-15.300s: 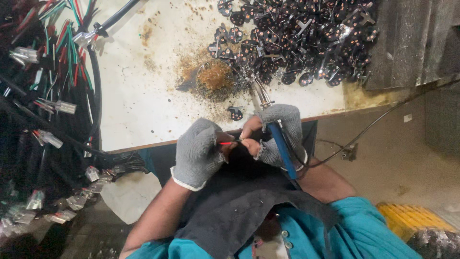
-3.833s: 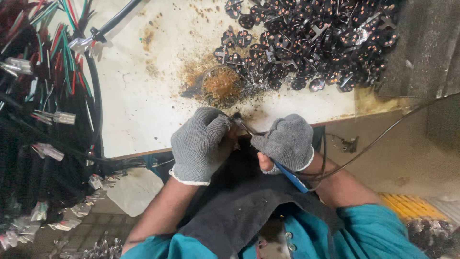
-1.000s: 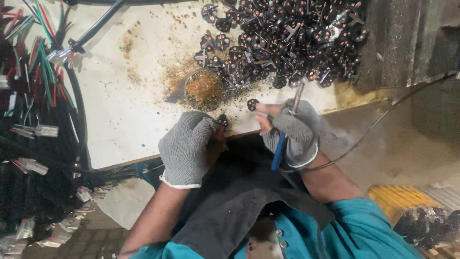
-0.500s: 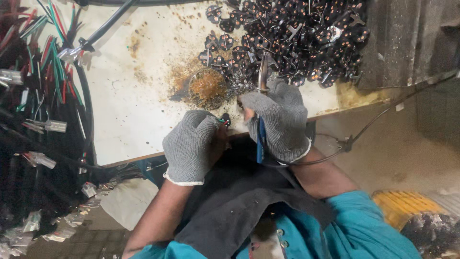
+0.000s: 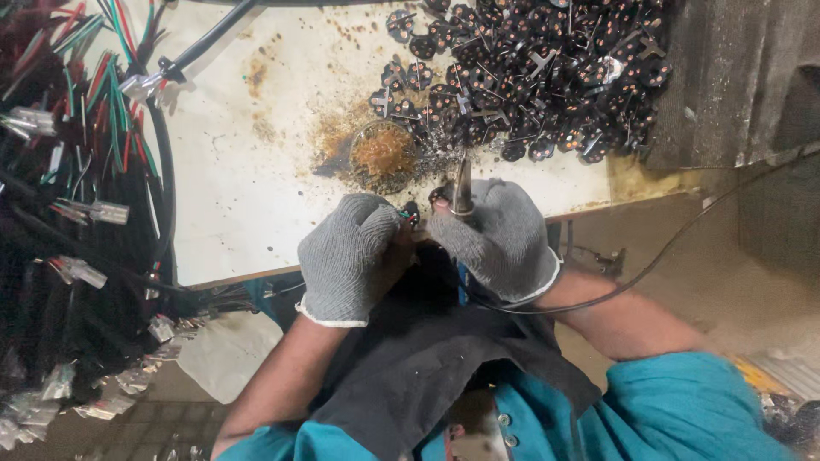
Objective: The person solders electrical wires to connector components at a workbench. They hold a wire in one gloved hand, dip it into a flux container, and use a soldering iron in the other hand to solder the connection, placing finished connectors on a large pile on the table.
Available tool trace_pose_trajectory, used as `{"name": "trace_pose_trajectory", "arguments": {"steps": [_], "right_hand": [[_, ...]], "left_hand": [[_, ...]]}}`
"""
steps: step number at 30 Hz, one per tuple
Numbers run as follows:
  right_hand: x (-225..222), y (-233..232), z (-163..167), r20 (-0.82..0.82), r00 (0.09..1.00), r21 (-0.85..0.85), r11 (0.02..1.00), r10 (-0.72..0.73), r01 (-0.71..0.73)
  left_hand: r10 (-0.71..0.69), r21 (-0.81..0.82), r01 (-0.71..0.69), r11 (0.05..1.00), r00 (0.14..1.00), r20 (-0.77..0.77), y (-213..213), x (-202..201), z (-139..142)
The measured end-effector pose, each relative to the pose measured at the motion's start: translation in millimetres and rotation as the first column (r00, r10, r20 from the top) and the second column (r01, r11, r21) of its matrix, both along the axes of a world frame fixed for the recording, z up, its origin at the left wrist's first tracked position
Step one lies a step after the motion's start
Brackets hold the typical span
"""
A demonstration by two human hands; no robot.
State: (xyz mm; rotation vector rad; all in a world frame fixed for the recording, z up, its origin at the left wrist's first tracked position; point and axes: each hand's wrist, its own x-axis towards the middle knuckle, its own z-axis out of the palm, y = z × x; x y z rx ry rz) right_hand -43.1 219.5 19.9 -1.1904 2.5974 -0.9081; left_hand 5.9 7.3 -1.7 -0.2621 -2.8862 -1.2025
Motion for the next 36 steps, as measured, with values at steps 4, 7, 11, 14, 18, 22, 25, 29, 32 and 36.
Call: {"name": "trace_pose_trajectory", "arguments": {"steps": [4,7,11,14,18,22,25,29,32,36], "right_hand": [[5.9,5.2,-1.6,0.123,0.991,-0.101,0.993,-0.042,0.055],[13.6,13.5,-3.8,0.198,0.962,-0.052,0.978,-0.187,0.201],[26.8,5.0,-27.8,-0.001,0.973,-0.107,0.967,-0.231,0.23],[35.6,-7.5,-41.7,0.358,0.868,-0.21,0.877,-0.343,0.433],[32.5,-11.6,-32.9,-0.186,0.87,-0.03,0.887,-0.457,0.46],[26.0,-11.0,-6.1,0.181,0.824,-0.191,0.803,-0.536,0.565],[16.3,-7.1,4.8,0.163,0.885,-0.229,0.855,-0.437,0.465],[10.1,-10.1,2.9,0.021,0.962,-0.255,0.929,-0.272,0.269],[11.0,-10.2,1.4,0.012,0.962,-0.207,0.941,-0.272,0.269],[13.0,-8.3,1.2,0.04,0.962,-0.244,0.931,-0.271,0.272]], "left_hand": [[-0.002,-0.058,0.004,0.998,0.999,0.033,1.2,-1.3,0.4],[-0.012,-0.03,0.013,0.999,1.0,0.022,0.6,-1.9,-0.3],[-0.011,-0.022,0.011,1.0,1.0,0.006,-0.3,-0.2,-2.7],[0.004,-0.045,-0.005,0.999,1.0,-0.013,-0.8,0.8,-4.1],[0.004,-0.008,-0.004,1.0,0.999,-0.036,-0.4,0.0,-1.6],[0.013,0.01,-0.013,1.0,0.999,-0.034,0.1,-0.8,1.1],[0.017,0.048,-0.013,0.999,0.996,-0.085,-2.4,1.4,-1.1],[-0.006,0.03,0.008,1.0,0.998,-0.07,-8.1,4.3,-6.0],[-0.08,0.035,0.081,0.996,0.996,-0.031,-11.6,4.6,-0.3],[-0.064,0.085,0.056,0.995,0.993,0.095,-20.9,5.0,19.5]]}}
